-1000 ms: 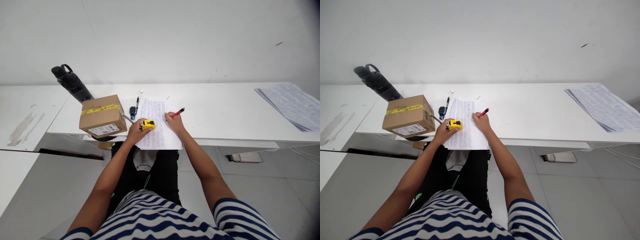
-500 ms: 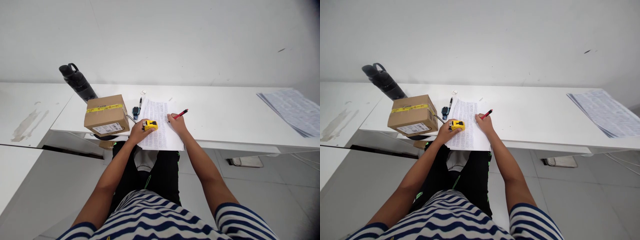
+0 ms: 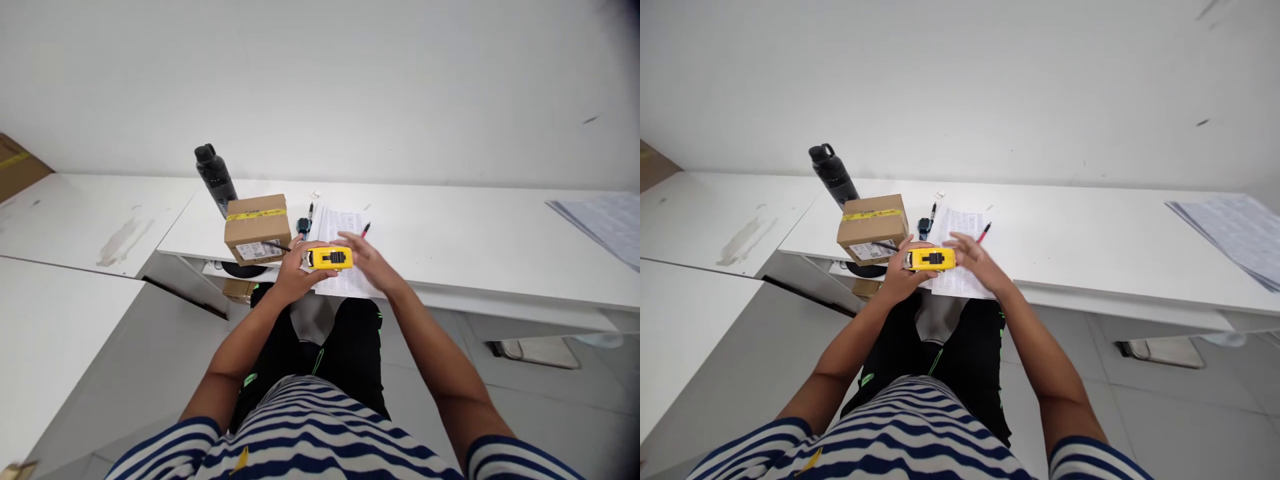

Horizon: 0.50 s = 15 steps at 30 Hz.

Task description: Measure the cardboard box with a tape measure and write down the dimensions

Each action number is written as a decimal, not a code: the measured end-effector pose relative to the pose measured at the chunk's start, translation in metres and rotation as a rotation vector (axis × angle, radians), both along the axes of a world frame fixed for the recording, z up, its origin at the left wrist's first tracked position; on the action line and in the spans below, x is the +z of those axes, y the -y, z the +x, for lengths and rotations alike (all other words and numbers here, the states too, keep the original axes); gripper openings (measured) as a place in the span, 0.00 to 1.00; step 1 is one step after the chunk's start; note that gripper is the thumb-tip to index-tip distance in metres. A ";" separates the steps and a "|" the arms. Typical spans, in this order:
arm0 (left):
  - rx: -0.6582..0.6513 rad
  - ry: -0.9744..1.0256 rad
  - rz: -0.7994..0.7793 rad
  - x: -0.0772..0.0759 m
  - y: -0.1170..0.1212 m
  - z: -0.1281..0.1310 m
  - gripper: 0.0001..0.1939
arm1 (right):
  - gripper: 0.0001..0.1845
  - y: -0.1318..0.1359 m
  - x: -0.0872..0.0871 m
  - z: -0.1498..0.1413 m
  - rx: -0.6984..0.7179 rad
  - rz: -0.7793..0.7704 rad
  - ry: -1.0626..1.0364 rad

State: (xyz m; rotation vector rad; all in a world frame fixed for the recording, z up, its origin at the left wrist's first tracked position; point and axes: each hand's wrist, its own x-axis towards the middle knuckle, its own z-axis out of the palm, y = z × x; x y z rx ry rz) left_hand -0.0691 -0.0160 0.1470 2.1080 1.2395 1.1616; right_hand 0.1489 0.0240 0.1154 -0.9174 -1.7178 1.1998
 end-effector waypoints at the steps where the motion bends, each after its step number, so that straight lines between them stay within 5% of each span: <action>1: 0.021 0.017 -0.013 0.009 0.008 -0.003 0.31 | 0.44 0.017 0.011 -0.014 0.132 0.032 -0.070; 4: 0.084 0.081 -0.036 0.030 0.026 -0.009 0.36 | 0.53 0.053 0.039 -0.057 0.095 0.177 -0.169; 8: 0.121 0.239 -0.030 0.047 0.038 -0.030 0.37 | 0.36 0.057 0.057 -0.090 -0.048 0.223 -0.153; 11: 0.056 0.363 -0.302 0.053 0.046 -0.062 0.37 | 0.32 0.048 0.062 -0.091 -0.063 0.308 -0.083; 15: -0.073 0.501 -0.676 0.050 0.057 -0.097 0.32 | 0.32 0.047 0.073 -0.089 0.136 0.350 0.107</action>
